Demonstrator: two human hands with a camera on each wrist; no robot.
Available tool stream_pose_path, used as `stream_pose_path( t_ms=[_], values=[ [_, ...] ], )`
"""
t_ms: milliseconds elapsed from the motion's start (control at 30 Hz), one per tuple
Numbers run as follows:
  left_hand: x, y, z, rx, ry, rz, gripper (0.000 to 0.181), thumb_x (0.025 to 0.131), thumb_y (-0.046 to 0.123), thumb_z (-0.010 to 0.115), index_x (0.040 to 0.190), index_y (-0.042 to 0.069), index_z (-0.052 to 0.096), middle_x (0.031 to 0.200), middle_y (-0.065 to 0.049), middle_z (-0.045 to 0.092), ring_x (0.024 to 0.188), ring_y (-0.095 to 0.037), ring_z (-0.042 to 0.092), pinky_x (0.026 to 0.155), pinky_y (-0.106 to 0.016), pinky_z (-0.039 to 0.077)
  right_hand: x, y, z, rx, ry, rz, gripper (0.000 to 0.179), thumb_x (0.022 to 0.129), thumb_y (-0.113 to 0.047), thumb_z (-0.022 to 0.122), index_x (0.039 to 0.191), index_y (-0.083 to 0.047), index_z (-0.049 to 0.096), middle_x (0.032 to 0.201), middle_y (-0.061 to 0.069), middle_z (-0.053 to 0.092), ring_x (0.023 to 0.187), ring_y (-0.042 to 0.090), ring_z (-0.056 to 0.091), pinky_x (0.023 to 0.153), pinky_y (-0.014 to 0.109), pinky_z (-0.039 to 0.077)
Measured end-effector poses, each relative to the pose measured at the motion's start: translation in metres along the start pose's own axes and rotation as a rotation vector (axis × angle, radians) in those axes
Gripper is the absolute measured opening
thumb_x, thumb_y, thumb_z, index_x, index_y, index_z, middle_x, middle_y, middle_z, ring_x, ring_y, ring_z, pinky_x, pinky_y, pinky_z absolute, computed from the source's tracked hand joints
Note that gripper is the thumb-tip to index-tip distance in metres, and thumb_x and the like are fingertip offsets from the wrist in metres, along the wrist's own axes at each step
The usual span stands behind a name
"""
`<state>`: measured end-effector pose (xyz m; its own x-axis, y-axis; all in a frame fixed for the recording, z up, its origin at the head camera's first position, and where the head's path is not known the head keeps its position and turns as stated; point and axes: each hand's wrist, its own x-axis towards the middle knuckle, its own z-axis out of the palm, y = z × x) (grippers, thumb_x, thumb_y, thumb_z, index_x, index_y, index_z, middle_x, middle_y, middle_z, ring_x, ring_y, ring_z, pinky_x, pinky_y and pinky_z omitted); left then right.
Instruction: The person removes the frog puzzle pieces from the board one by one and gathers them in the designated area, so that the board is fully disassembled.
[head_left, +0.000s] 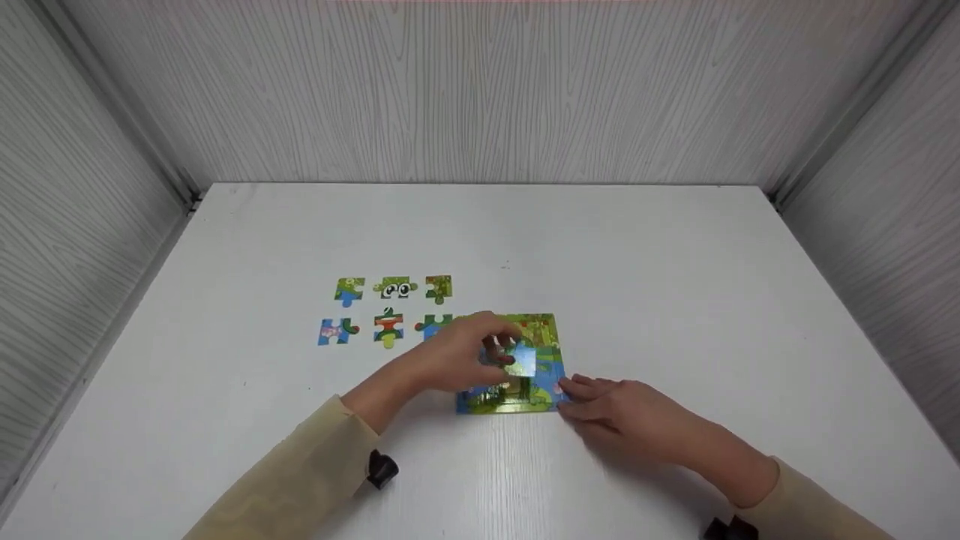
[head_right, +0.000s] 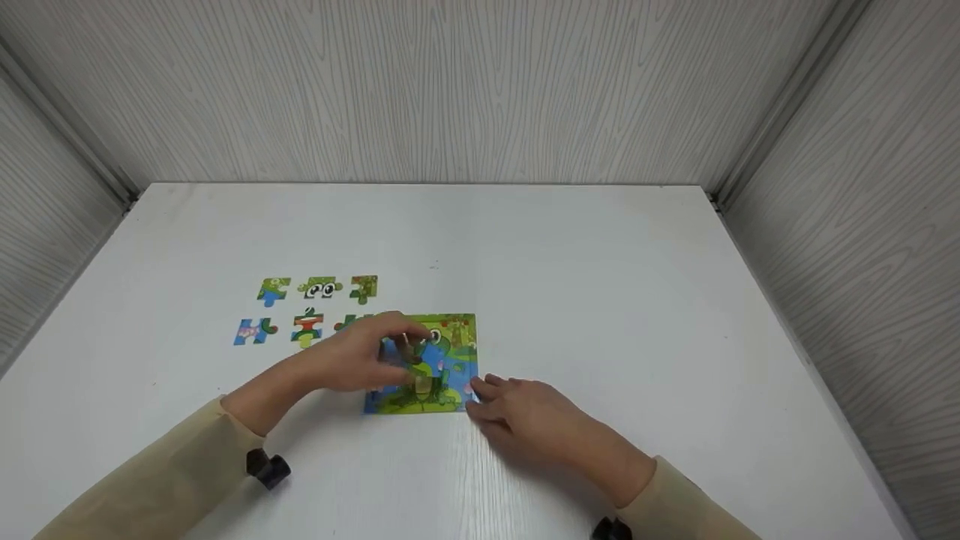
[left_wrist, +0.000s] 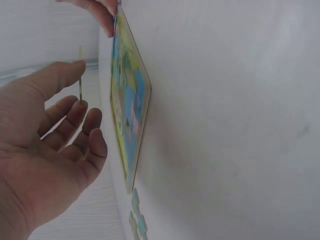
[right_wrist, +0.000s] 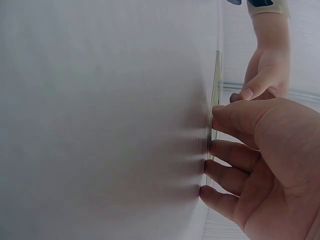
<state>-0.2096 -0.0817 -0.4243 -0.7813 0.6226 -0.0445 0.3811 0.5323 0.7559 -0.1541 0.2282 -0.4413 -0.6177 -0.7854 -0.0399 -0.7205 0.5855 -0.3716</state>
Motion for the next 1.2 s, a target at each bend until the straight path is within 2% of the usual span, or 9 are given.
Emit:
stream_pose_path(
  t_ms=[133, 333, 567, 700, 867, 1100, 1200],
  values=[
    [-0.016, -0.004, -0.013, 0.027, 0.045, -0.056, 0.052, 0.092, 0.019, 0.082, 0.141, 0.013, 0.065, 0.123, 0.003, 0.062, 0.112, -0.021, 0.06, 0.097, -0.04, 0.052, 0.0, 0.0, 0.0, 0.003, 0.004, 0.009, 0.037, 0.105, -0.015, 0.068, 0.141, -0.014, 0.07, 0.154, 0.01, 0.055, 0.141, 0.033, 0.054, 0.104, 0.055, 0.052],
    [-0.041, -0.012, -0.029, 0.042, 0.102, -0.1, 0.055, 0.092, 0.017, 0.083, 0.143, 0.016, 0.063, 0.13, 0.004, 0.063, 0.115, -0.019, 0.058, 0.1, -0.042, 0.052, -0.004, -0.001, 0.001, -0.007, 0.029, 0.01, 0.036, 0.104, -0.018, 0.07, 0.139, -0.014, 0.072, 0.152, 0.009, 0.058, 0.139, 0.032, 0.056, 0.101, 0.055, 0.054],
    [-0.061, -0.028, -0.035, 0.064, 0.118, -0.125, 0.053, 0.091, 0.015, 0.084, 0.141, 0.014, 0.065, 0.127, 0.004, 0.064, 0.112, -0.021, 0.059, 0.096, -0.042, 0.053, -0.006, -0.002, 0.002, -0.01, 0.034, 0.018, 0.035, 0.104, -0.018, 0.07, 0.139, -0.014, 0.072, 0.151, 0.01, 0.058, 0.139, 0.031, 0.057, 0.101, 0.054, 0.054],
    [-0.069, -0.039, -0.034, 0.081, 0.116, -0.119, 0.051, 0.09, 0.012, 0.083, 0.138, 0.011, 0.066, 0.125, 0.001, 0.066, 0.11, -0.022, 0.06, 0.096, -0.044, 0.052, -0.006, -0.003, 0.002, -0.007, 0.041, 0.012, 0.034, 0.104, -0.017, 0.07, 0.138, -0.014, 0.073, 0.15, 0.01, 0.059, 0.138, 0.032, 0.058, 0.101, 0.055, 0.054],
    [-0.075, -0.046, -0.03, 0.087, 0.114, -0.167, 0.051, 0.089, 0.009, 0.083, 0.137, 0.012, 0.067, 0.124, 0.001, 0.065, 0.11, -0.023, 0.059, 0.098, -0.043, 0.053, -0.007, -0.003, 0.002, -0.01, 0.053, -0.01, 0.033, 0.104, -0.015, 0.07, 0.136, -0.013, 0.074, 0.149, 0.012, 0.06, 0.136, 0.033, 0.059, 0.1, 0.054, 0.054],
    [-0.076, -0.05, -0.025, 0.079, 0.107, -0.238, 0.051, 0.089, 0.011, 0.085, 0.137, 0.016, 0.067, 0.12, 0.005, 0.063, 0.11, -0.02, 0.056, 0.1, -0.039, 0.051, -0.007, -0.003, 0.002, 0.001, 0.059, -0.015, 0.033, 0.104, -0.015, 0.069, 0.137, -0.012, 0.073, 0.149, 0.012, 0.06, 0.137, 0.032, 0.059, 0.101, 0.054, 0.054],
    [-0.075, -0.051, -0.023, 0.084, 0.113, -0.242, 0.052, 0.088, 0.012, 0.085, 0.137, 0.016, 0.067, 0.119, 0.005, 0.062, 0.109, -0.02, 0.056, 0.1, -0.04, 0.05, -0.007, -0.002, 0.002, 0.007, 0.057, -0.013, 0.033, 0.104, -0.014, 0.069, 0.137, -0.012, 0.073, 0.15, 0.011, 0.059, 0.137, 0.032, 0.058, 0.102, 0.053, 0.054]
  ],
)
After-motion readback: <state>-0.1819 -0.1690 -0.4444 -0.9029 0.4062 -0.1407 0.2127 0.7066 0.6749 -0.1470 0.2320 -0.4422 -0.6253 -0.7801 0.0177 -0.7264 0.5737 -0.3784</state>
